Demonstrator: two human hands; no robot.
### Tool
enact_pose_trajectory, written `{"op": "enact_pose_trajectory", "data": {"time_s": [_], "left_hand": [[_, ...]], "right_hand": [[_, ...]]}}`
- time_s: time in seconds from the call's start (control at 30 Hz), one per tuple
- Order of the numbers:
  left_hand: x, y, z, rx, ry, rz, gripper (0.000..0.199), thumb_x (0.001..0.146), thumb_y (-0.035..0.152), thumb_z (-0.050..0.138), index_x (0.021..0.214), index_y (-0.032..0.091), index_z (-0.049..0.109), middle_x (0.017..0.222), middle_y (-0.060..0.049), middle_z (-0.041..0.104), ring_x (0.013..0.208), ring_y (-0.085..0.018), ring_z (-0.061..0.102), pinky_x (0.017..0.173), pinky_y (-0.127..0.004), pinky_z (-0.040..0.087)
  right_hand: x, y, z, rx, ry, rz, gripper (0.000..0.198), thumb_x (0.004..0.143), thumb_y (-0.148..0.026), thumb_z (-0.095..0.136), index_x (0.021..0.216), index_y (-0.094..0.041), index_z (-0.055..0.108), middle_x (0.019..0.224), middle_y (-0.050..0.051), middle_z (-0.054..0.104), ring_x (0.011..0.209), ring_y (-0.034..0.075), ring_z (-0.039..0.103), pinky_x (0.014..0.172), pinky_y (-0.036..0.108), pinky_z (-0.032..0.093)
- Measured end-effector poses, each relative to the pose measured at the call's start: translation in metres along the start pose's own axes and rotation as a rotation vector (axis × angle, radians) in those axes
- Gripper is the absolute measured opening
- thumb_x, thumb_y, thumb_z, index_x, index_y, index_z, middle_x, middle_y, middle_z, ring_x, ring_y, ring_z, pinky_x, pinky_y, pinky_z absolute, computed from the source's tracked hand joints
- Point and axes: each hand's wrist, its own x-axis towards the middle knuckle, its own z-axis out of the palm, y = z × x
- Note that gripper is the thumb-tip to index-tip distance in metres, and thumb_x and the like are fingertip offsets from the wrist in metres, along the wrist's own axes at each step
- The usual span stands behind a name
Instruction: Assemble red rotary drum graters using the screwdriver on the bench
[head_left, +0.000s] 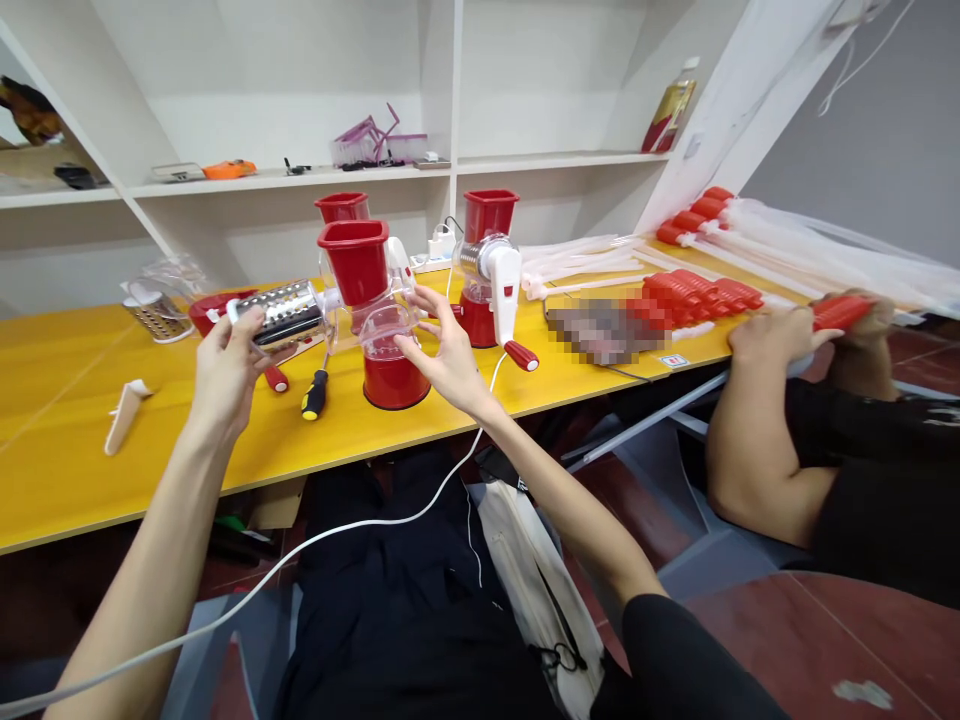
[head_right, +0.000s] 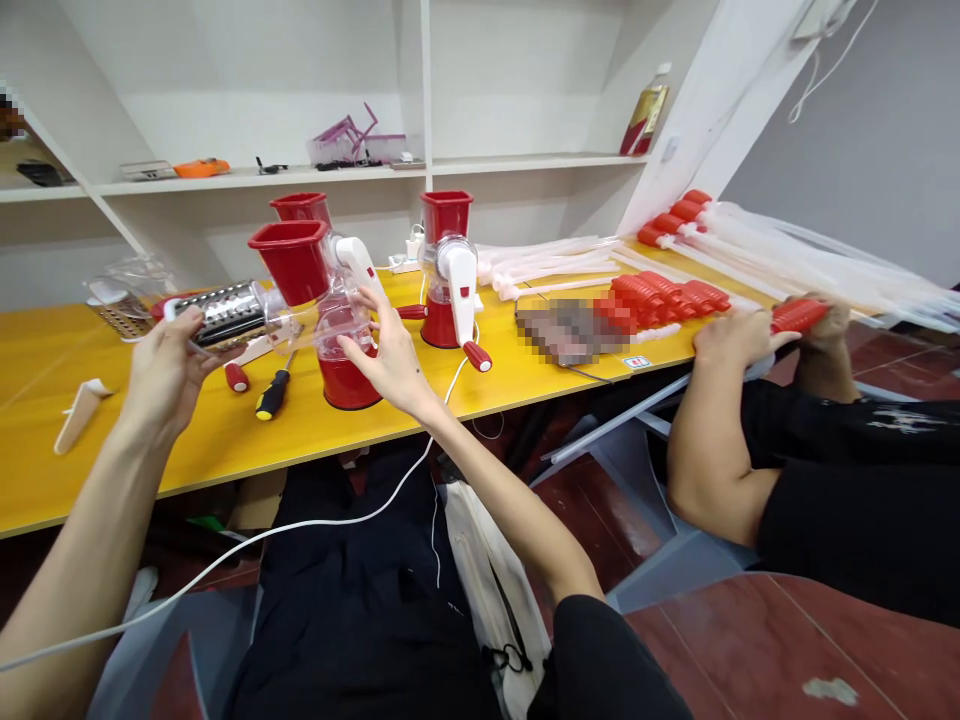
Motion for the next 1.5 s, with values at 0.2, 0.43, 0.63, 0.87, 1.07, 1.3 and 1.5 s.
{"op": "enact_pose_trajectory", "data": {"time_s": [0.2,0.43,0.63,0.87,1.07,1.3,1.5], "left_hand": [[0.021,-0.007,0.008,-0.015,-0.064,-0.038,0.024,0.093,0.035,0.072,0.096,0.012,0.066,0.093,-0.009,0.076,0.088,-0.02,0.075,0.088,-0.044,0.068],[0.022,-0.016,0.006,-0.011,-0.158,-0.076,0.017,0.099,0.024,0.062,0.106,0.011,0.07,0.104,-0.011,0.077,0.097,-0.021,0.073,0.091,-0.039,0.065],[0.01,-0.027,0.02,-0.066,-0.268,-0.072,0.043,0.09,0.054,0.074,0.107,0.016,0.068,0.113,-0.014,0.076,0.115,-0.03,0.073,0.093,-0.041,0.063],[-0.002,-0.035,0.038,0.124,-0.159,0.046,0.064,0.083,0.077,0.071,0.106,0.018,0.069,0.112,-0.011,0.076,0.121,-0.029,0.069,0.109,-0.043,0.053],[-0.019,-0.045,0.047,0.166,-0.038,0.13,0.058,0.092,0.076,0.06,0.095,0.019,0.07,0.097,-0.006,0.074,0.11,-0.024,0.069,0.105,-0.036,0.053],[-0.034,-0.032,0.049,0.032,0.045,0.152,0.04,0.098,0.055,0.062,0.077,0.021,0.062,0.076,-0.001,0.067,0.087,-0.019,0.072,0.085,-0.029,0.06],[-0.017,-0.007,0.051,-0.197,-0.01,-0.113,0.02,0.098,0.026,0.056,0.085,0.016,0.067,0.084,-0.005,0.074,0.102,-0.022,0.078,0.091,-0.033,0.063]], "right_hand": [[-0.002,-0.003,-0.004,0.08,0.0,-0.003,0.062,0.093,-0.051,0.06,0.146,-0.024,0.042,0.158,0.009,0.05,0.148,0.016,0.053,0.126,0.041,0.055],[-0.002,-0.005,-0.003,0.131,0.014,0.023,0.058,0.093,-0.05,0.061,0.142,-0.023,0.046,0.155,0.01,0.053,0.148,0.017,0.054,0.124,0.041,0.057],[-0.003,-0.002,-0.002,0.133,-0.03,-0.008,0.06,0.094,-0.053,0.06,0.145,-0.024,0.044,0.158,0.01,0.05,0.15,0.016,0.052,0.124,0.039,0.058],[-0.005,-0.005,0.001,0.138,-0.015,-0.014,0.058,0.094,-0.051,0.06,0.143,-0.023,0.045,0.157,0.011,0.05,0.148,0.017,0.054,0.117,0.038,0.062],[-0.009,-0.004,0.008,0.111,0.067,-0.042,0.063,0.092,-0.055,0.061,0.145,-0.025,0.043,0.162,0.011,0.043,0.149,0.018,0.05,0.114,0.038,0.064],[-0.006,0.001,0.005,0.115,-0.006,0.018,0.058,0.098,-0.061,0.049,0.143,-0.024,0.046,0.155,0.013,0.051,0.144,0.017,0.057,0.104,0.033,0.067],[-0.006,-0.001,0.004,0.082,-0.031,0.008,0.062,0.098,-0.066,0.046,0.143,-0.024,0.047,0.153,0.013,0.05,0.138,0.017,0.059,0.103,0.033,0.067]]}}
